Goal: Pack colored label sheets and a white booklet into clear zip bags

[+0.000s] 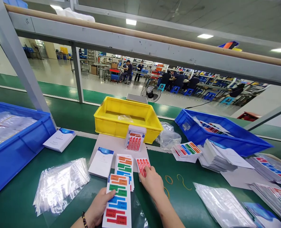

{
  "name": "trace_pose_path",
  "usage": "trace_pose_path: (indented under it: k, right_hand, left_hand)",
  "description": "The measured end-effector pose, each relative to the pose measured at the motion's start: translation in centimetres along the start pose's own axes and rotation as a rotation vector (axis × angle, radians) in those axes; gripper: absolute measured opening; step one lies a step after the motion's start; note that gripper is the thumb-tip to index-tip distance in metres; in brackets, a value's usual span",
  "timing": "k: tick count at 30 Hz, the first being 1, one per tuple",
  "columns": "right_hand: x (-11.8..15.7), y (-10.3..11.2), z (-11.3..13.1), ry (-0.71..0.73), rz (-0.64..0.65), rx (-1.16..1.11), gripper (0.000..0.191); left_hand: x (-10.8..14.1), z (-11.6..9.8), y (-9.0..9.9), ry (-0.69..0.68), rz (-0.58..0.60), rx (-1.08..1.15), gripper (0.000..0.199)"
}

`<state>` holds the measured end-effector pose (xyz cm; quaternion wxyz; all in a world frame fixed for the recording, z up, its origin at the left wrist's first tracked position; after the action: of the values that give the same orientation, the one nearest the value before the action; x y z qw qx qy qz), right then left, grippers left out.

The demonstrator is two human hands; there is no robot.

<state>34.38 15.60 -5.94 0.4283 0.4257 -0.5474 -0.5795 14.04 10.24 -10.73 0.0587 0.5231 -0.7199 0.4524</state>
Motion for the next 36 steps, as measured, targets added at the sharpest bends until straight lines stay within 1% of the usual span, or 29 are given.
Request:
trace_pose_path:
  k: [4,8,10,12,14,15,16,17,19,20,21,22,24,25,26,27,29,31,32,33,34,36]
  right_hand:
    - [-0.1,0.0,-0.6,-0.006,0.022,-0.045,0.026]
    - [-0.2,0.2,-1.8,-0.026,0.025,-0.099,0.029]
    - [-0.3,0.2,-2.5,-0.053,0.014,-0.111,0.037]
    - [-0.5,0.0,-3.5,-0.098,0.006,-0.135,0.050]
    - [-0.7,-0.3,-4.6,-0.168,0.013,-0.215,0.064]
    - [-0.8,-0.5,-5.2,-0.209,0.016,-0.285,0.068]
    - [-0.9,-0.5,-5.8,-0.248,0.019,-0.360,0.067]
    - [-1.0,-0.5,-6.3,-0.278,0.022,-0.429,0.061]
    - [-0.9,0.0,-7.0,-0.300,0.019,-0.532,0.040]
    - [-0.7,0.5,-7.1,-0.293,0.014,-0.552,0.037]
    - [-0.4,1.1,-6.9,-0.274,0.005,-0.589,0.039]
    - [0.0,1.6,-6.4,-0.250,-0.002,-0.676,0.041]
    - [1.4,2.1,-4.4,-0.191,0.040,-0.966,0.042]
    - [2.3,2.0,-2.8,-0.160,0.101,-1.137,0.042]
    - [3.4,1.6,-0.9,-0.134,0.193,-1.280,0.043]
    - [4.6,0.9,1.0,-0.115,0.295,-1.357,0.044]
    - [6.9,-0.6,4.3,-0.091,0.467,-1.380,0.049]
    - [8.6,-2.0,6.4,-0.085,0.569,-1.332,0.050]
    - [9.0,-2.5,6.9,-0.081,0.583,-1.292,0.049]
    - [9.0,-2.6,7.0,-0.069,0.563,-1.242,0.047]
    - [8.7,-2.3,6.8,-0.049,0.507,-1.182,0.044]
    - [7.6,-0.8,5.6,-0.013,0.321,-1.078,0.038]
  left_hand:
    - [0.1,-0.2,0.0,0.010,-0.017,-0.002,0.036]
    - [0.3,-0.4,-0.1,0.026,-0.040,-0.014,0.033]
    - [0.4,-0.5,-0.1,0.029,-0.046,-0.016,0.033]
    - [0.4,-0.4,-0.1,0.030,-0.048,-0.014,0.034]
    - [0.4,-0.3,0.1,0.033,-0.056,-0.007,0.037]
    - [0.3,-0.3,0.1,0.037,-0.059,-0.003,0.038]
    - [0.3,-0.2,0.1,0.040,-0.061,0.002,0.038]
    - [0.3,-0.2,0.1,0.040,-0.060,0.008,0.038]
    - [0.4,-0.3,0.0,0.043,-0.045,0.017,0.035]
    - [0.4,-0.3,-0.2,0.044,-0.035,0.021,0.034]
    - [0.4,-0.3,-0.2,0.044,-0.029,0.029,0.032]
    - [0.4,-0.3,-0.3,0.045,-0.023,0.039,0.031]
    - [0.4,-0.2,-0.4,0.042,-0.012,0.072,0.033]
    - [0.3,-0.2,-0.5,0.034,-0.002,0.094,0.035]
    - [0.3,-0.2,-0.6,0.022,0.014,0.117,0.039]
    - [0.2,-0.3,-0.8,0.001,0.032,0.137,0.042]
    - [0.2,-0.5,-1.1,-0.061,0.074,0.147,0.047]
    - [0.3,-0.7,-1.4,-0.117,0.115,0.097,0.048]
    - [0.4,-0.7,-1.5,-0.138,0.122,0.054,0.047]
    - [0.6,-0.7,-1.6,-0.151,0.120,0.011,0.046]
    - [0.7,-0.7,-1.6,-0.159,0.113,-0.026,0.046]
    - [1.1,-0.9,-1.7,-0.178,0.096,-0.073,0.048]
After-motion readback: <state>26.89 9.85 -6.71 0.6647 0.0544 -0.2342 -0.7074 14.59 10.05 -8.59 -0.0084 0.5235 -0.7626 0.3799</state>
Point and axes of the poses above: each hand's wrist, its own x-axis away from the middle knuckle, its own y-axis out of the back of the hand, z = x × y, the point moved 9 cm from there along -x, towards the middle knuckle, and after that the axes turned 4 degrees about -z, right-handed, at the moved point
